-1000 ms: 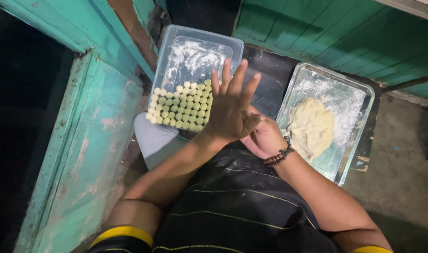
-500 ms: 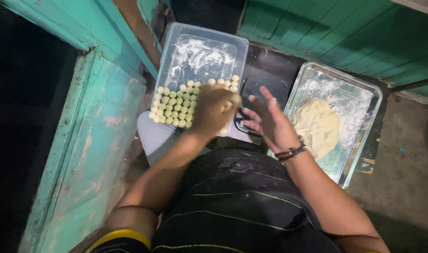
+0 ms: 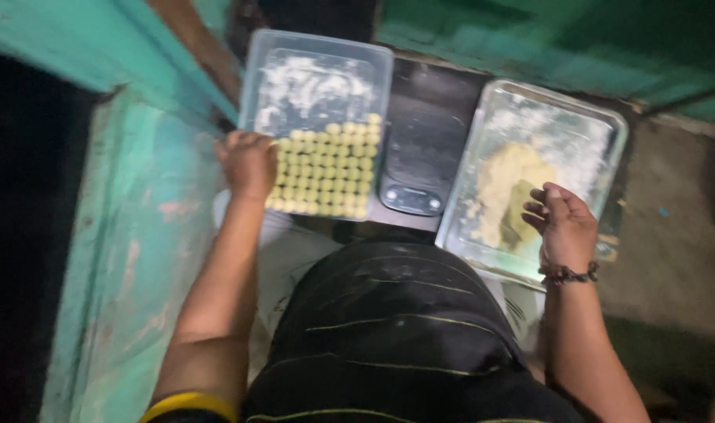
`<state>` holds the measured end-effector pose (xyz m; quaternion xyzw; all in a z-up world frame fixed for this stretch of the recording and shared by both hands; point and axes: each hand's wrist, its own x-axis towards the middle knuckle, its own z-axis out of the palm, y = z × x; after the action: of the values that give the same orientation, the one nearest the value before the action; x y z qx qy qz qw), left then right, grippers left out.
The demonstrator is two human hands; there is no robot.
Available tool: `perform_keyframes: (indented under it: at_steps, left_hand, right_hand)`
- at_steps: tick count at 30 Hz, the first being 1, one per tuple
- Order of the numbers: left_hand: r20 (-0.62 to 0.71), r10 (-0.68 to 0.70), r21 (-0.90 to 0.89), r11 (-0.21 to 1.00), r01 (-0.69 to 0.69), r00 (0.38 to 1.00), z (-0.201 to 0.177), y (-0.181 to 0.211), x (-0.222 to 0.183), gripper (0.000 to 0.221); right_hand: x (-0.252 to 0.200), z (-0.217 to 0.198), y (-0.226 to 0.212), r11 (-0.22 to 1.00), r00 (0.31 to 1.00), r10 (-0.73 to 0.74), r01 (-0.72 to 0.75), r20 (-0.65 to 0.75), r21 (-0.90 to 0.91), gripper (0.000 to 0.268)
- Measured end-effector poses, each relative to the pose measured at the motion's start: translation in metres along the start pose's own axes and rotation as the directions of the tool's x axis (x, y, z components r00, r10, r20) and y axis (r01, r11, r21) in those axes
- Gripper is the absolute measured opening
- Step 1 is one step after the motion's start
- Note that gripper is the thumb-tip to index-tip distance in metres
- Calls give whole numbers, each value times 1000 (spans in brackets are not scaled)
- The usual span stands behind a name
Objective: The person repeatedly pinches off small pieces of dough from a large mass on a tray, weighs each piece on a digital scale, rolls it into a ball between the palms, and places it into a clear plastic container. The process is repeated continuously throughout the clip.
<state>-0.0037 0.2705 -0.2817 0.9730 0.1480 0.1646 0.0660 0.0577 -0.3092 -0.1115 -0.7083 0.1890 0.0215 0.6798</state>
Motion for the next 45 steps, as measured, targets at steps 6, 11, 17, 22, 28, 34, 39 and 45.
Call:
perform_keyframes:
  at_steps: [6, 11, 17, 22, 28, 34, 39, 45]
  left_hand:
    - [27, 89, 101, 991, -91, 996, -23, 17, -3, 18]
    - [-34, 157, -26, 987, -158, 987, -54, 27, -2, 24]
    - [5, 100, -156, 983, -98, 995, -116, 85, -6, 30]
    - [-285, 276, -192, 922, -337, 918, -81, 88, -41, 21]
    - [-293, 295, -290, 879, -379, 909, -102, 115, -83, 16]
    - [-284, 313, -285, 875, -392, 906, -108, 112, -110, 13]
    - [-285, 300, -291, 878, -380, 910, -95, 99, -142, 22]
    - [-230, 224, -346, 891, -295, 947, -105, 99, -152, 21]
  right_hand:
    - [19, -85, 45, 880, 972, -170, 75, -163, -469, 10]
    - [-16, -70, 20, 486, 999, -50, 14, -11, -874, 14]
    - [-27, -36, 25, 358, 996, 71, -75, -53, -930, 40]
    - [-26, -26, 38, 437, 988, 11, -142, -152, -888, 39]
    - [-21, -37, 51, 483, 993, -7, -99, -117, -870, 31]
    - [-29, -35, 57, 333, 984, -177, 81, 22, -939, 37]
    - [-15, -56, 104, 85, 847, -474, 314, 239, -946, 41]
    - [-13, -61, 103, 41, 820, -473, 387, 323, -921, 30]
